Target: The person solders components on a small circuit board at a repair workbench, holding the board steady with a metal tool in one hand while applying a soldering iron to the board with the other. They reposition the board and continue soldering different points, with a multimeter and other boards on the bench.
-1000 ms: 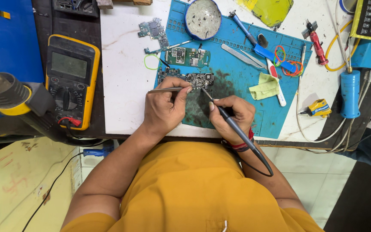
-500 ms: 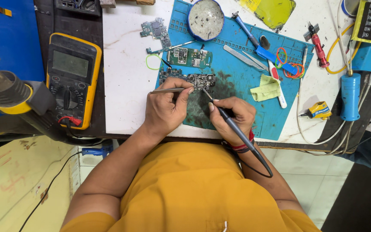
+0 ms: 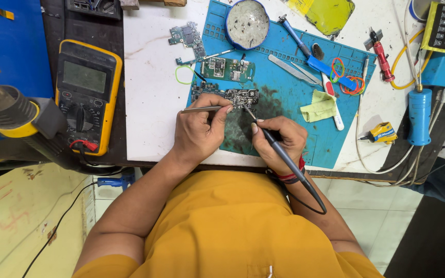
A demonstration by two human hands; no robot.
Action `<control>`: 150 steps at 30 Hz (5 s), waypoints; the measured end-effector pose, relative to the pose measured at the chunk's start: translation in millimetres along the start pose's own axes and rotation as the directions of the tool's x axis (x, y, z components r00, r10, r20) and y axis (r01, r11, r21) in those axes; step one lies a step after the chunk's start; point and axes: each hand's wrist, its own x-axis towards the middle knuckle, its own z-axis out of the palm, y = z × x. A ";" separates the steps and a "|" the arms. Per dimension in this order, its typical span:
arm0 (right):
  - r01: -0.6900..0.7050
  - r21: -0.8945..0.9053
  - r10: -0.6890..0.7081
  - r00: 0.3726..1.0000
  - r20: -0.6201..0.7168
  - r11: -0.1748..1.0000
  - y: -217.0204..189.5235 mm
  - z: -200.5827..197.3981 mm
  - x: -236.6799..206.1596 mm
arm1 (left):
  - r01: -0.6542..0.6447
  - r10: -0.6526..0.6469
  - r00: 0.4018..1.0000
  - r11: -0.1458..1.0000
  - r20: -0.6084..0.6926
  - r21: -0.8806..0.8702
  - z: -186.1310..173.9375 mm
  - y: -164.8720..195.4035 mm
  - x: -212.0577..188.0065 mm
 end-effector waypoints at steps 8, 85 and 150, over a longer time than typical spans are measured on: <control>0.003 0.017 -0.003 1.000 0.000 1.000 0.0 0.5 -1.5 | -0.001 0.001 1.000 1.000 0.000 -0.001 0.4 -0.4 0.2; 0.308 -0.401 -0.311 0.949 0.058 0.863 -17.9 7.1 10.1 | -0.117 0.115 0.987 0.993 -0.113 -0.007 5.1 -4.1 5.4; 0.206 -0.060 -0.207 0.978 -0.002 0.977 8.7 1.0 4.9 | -0.190 0.188 0.980 0.982 -0.067 -0.012 5.1 -12.9 -3.5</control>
